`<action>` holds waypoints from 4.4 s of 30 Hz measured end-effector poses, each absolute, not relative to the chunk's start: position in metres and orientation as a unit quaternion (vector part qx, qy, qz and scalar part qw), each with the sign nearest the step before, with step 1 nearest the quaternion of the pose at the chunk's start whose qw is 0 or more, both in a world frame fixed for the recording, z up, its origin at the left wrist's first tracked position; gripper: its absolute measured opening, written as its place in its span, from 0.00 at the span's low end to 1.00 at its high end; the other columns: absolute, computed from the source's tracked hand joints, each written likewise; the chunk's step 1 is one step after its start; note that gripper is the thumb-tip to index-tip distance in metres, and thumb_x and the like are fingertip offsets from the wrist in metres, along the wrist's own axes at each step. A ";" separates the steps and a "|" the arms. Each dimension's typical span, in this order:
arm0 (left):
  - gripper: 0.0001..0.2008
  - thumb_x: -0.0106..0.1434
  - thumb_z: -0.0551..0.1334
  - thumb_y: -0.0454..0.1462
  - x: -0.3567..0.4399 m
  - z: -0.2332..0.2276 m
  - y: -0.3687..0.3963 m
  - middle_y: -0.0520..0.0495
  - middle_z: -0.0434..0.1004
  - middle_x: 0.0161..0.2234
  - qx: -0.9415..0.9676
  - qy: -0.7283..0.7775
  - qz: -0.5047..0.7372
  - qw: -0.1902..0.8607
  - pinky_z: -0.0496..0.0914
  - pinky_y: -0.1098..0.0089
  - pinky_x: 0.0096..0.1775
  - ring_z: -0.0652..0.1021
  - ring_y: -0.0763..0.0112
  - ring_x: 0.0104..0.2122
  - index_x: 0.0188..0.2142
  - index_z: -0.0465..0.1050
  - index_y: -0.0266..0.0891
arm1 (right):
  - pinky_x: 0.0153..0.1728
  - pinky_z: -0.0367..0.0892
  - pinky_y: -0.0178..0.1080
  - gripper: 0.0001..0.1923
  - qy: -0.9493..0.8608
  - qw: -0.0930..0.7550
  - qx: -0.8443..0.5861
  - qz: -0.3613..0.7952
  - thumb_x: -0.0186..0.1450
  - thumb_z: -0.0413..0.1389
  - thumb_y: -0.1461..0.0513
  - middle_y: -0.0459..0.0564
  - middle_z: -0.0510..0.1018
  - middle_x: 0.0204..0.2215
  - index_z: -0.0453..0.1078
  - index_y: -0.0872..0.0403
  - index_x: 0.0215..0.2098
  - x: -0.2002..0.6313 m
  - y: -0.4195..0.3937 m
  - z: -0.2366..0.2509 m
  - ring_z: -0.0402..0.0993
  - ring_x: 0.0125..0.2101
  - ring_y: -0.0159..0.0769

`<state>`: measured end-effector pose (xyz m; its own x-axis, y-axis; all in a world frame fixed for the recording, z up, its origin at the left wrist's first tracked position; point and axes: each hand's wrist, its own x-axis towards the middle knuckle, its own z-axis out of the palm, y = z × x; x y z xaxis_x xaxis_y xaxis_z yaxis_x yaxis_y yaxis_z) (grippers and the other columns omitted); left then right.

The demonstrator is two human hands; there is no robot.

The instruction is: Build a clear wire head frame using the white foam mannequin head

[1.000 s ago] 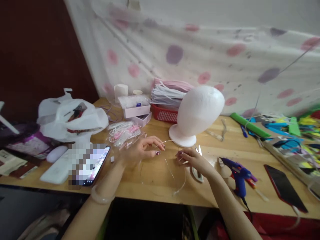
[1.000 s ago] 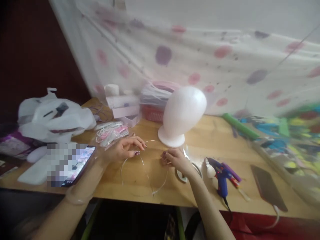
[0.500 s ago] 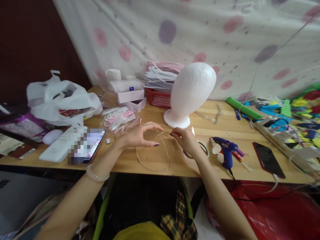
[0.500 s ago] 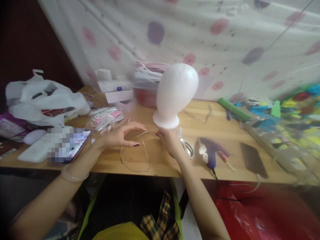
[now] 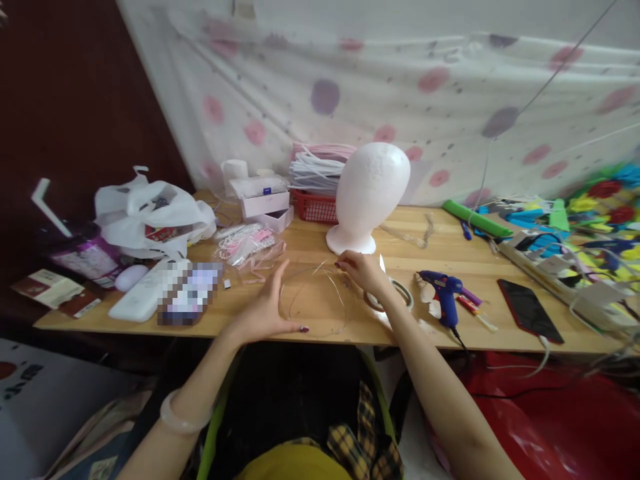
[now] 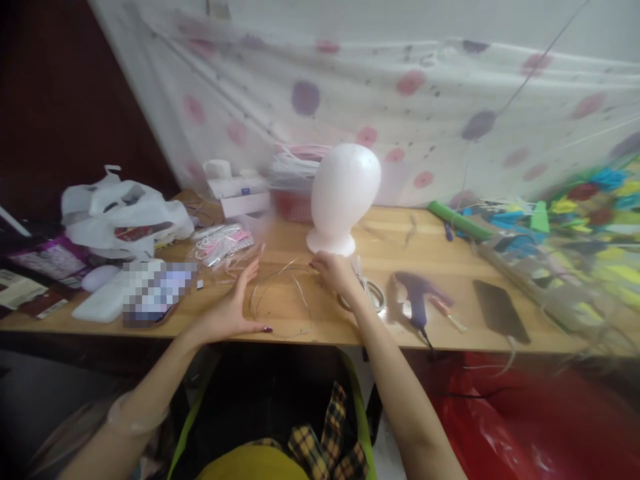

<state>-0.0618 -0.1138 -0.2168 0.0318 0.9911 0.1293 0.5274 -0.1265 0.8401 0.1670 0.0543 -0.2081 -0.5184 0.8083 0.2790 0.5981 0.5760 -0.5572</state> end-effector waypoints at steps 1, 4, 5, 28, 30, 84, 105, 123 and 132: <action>0.59 0.47 0.76 0.46 -0.059 -0.223 -0.121 0.31 0.48 0.70 0.643 0.606 0.371 0.286 0.55 0.43 0.64 0.56 0.44 0.68 0.69 0.42 0.46 | 0.32 0.60 0.37 0.08 -0.847 0.265 -0.415 0.201 0.63 0.54 0.59 0.48 0.77 0.24 0.73 0.54 0.31 0.167 0.054 -0.210 0.68 0.27 0.36; 0.39 0.56 0.70 0.42 -0.052 -0.239 -0.134 0.35 0.67 0.62 0.644 0.658 0.354 0.163 0.61 0.44 0.61 0.68 0.48 0.61 0.64 0.57 0.43 | 0.31 0.60 0.36 0.09 -0.844 0.275 -0.412 0.206 0.64 0.52 0.58 0.47 0.76 0.24 0.71 0.53 0.30 0.168 0.053 -0.216 0.67 0.26 0.36; 0.31 0.58 0.69 0.40 -0.052 -0.243 -0.135 0.36 0.71 0.59 0.646 0.664 0.352 0.137 0.62 0.44 0.60 0.70 0.49 0.59 0.59 0.63 0.42 | 0.30 0.60 0.36 0.09 -0.844 0.278 -0.408 0.208 0.65 0.52 0.58 0.46 0.76 0.23 0.70 0.53 0.30 0.168 0.052 -0.218 0.67 0.26 0.36; 0.16 0.57 0.69 0.38 -0.062 -0.258 -0.126 0.39 0.78 0.55 0.639 0.683 0.345 0.073 0.59 0.42 0.62 0.75 0.51 0.56 0.46 0.74 0.41 | 0.31 0.69 0.36 0.09 -0.806 0.370 -0.410 0.216 0.68 0.50 0.60 0.46 0.80 0.25 0.71 0.51 0.34 0.164 0.063 -0.249 0.76 0.26 0.37; 0.16 0.58 0.68 0.39 -0.062 -0.258 -0.126 0.38 0.78 0.55 0.642 0.683 0.342 0.071 0.59 0.42 0.62 0.75 0.51 0.56 0.46 0.74 0.41 | 0.31 0.69 0.37 0.09 -0.802 0.373 -0.418 0.208 0.68 0.50 0.59 0.47 0.80 0.26 0.71 0.51 0.34 0.164 0.063 -0.249 0.77 0.27 0.38; 0.03 0.62 0.58 0.38 -0.050 -0.256 -0.091 0.40 0.79 0.43 0.621 0.680 0.387 0.047 0.70 0.51 0.55 0.75 0.52 0.55 0.32 0.69 0.43 | 0.30 0.64 0.37 0.11 -0.818 0.351 -0.420 0.177 0.68 0.55 0.55 0.47 0.81 0.23 0.76 0.49 0.32 0.185 0.033 -0.247 0.77 0.26 0.40; 0.05 0.66 0.57 0.34 -0.061 -0.262 -0.083 0.41 0.80 0.41 0.621 0.686 0.373 0.071 0.72 0.54 0.49 0.79 0.58 0.45 0.37 0.72 0.41 | 0.30 0.66 0.37 0.10 -0.829 0.339 -0.398 0.198 0.66 0.56 0.55 0.47 0.82 0.26 0.75 0.50 0.31 0.187 0.029 -0.244 0.76 0.26 0.39; 0.14 0.68 0.61 0.41 -0.101 -0.253 -0.027 0.42 0.75 0.50 0.689 0.627 0.347 0.106 0.75 0.55 0.47 0.78 0.62 0.46 0.50 0.72 0.37 | 0.29 0.65 0.35 0.08 -0.847 0.330 -0.365 0.203 0.66 0.57 0.59 0.46 0.80 0.25 0.72 0.52 0.30 0.176 0.013 -0.242 0.75 0.26 0.36; 0.04 0.62 0.63 0.38 -0.055 -0.236 -0.064 0.46 0.77 0.33 0.641 0.600 0.475 0.057 0.72 0.56 0.49 0.78 0.60 0.40 0.32 0.72 0.41 | 0.29 0.63 0.34 0.06 -0.855 0.314 -0.367 0.187 0.67 0.58 0.60 0.48 0.81 0.25 0.74 0.52 0.32 0.173 0.007 -0.240 0.77 0.27 0.37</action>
<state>-0.0547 -0.0637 -0.2358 -0.1718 0.8232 0.5412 0.7150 -0.2737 0.6433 0.1734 0.0066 -0.2404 -0.5336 0.7456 0.3991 0.5105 0.6602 -0.5509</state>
